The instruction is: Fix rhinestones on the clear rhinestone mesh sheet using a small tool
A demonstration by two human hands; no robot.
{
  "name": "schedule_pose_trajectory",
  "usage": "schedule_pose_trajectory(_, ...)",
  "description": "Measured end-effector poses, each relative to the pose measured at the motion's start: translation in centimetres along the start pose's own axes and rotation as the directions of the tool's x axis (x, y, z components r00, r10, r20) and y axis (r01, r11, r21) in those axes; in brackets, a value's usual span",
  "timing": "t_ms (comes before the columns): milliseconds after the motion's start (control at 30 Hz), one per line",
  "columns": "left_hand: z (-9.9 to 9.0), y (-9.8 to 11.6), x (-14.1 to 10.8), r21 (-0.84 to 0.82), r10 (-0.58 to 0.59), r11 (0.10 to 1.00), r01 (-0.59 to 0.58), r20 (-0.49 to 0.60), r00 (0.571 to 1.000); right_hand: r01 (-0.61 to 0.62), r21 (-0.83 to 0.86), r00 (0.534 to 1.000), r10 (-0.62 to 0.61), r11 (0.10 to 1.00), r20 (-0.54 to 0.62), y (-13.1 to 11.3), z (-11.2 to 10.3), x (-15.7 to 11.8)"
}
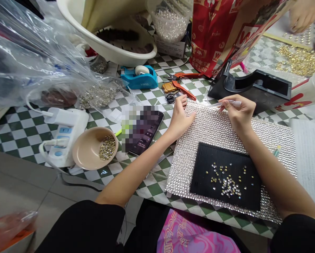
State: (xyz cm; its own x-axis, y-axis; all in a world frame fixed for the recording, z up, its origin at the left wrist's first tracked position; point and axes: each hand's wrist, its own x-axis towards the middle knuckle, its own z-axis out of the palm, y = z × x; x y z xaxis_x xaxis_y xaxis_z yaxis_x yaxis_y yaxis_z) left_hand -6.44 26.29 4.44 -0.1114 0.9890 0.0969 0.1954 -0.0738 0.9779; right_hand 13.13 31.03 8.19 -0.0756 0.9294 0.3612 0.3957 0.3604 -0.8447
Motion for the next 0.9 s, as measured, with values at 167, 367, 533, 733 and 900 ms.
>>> schedule_pose_trajectory(167, -0.07, 0.16, -0.01, 0.006, -0.004, 1.000, 0.004, 0.002, 1.000, 0.048, 0.021, 0.999, -0.048, 0.999, 0.002, 0.24, -0.01, 0.02)
schedule_pose_trajectory(367, -0.06, 0.24, -0.04, 0.007, -0.008, 1.000, 0.008, 0.001, 1.000, 0.043, 0.004, 0.999, -0.043, 0.999, 0.028, 0.60, 0.00, 0.02)
schedule_pose_trajectory(533, -0.08, 0.24, -0.04, 0.004, -0.018, 1.000, 0.018, 0.003, 1.000, 0.036, 0.054, 0.999, -0.037, 0.998, 0.009, 0.63, -0.13, 0.03)
schedule_pose_trajectory(733, -0.07, 0.14, -0.02, -0.010, -0.003, 1.000, 0.003, 0.001, 1.000, 0.026, 0.018, 0.999, -0.025, 1.000, -0.038, 0.64, -0.57, -0.01)
schedule_pose_trajectory(900, -0.05, 0.16, 0.01, 0.006, -0.007, 1.000, 0.007, 0.002, 1.000, 0.035, 0.020, 0.999, -0.034, 0.999, -0.017, 0.68, -0.61, -0.03)
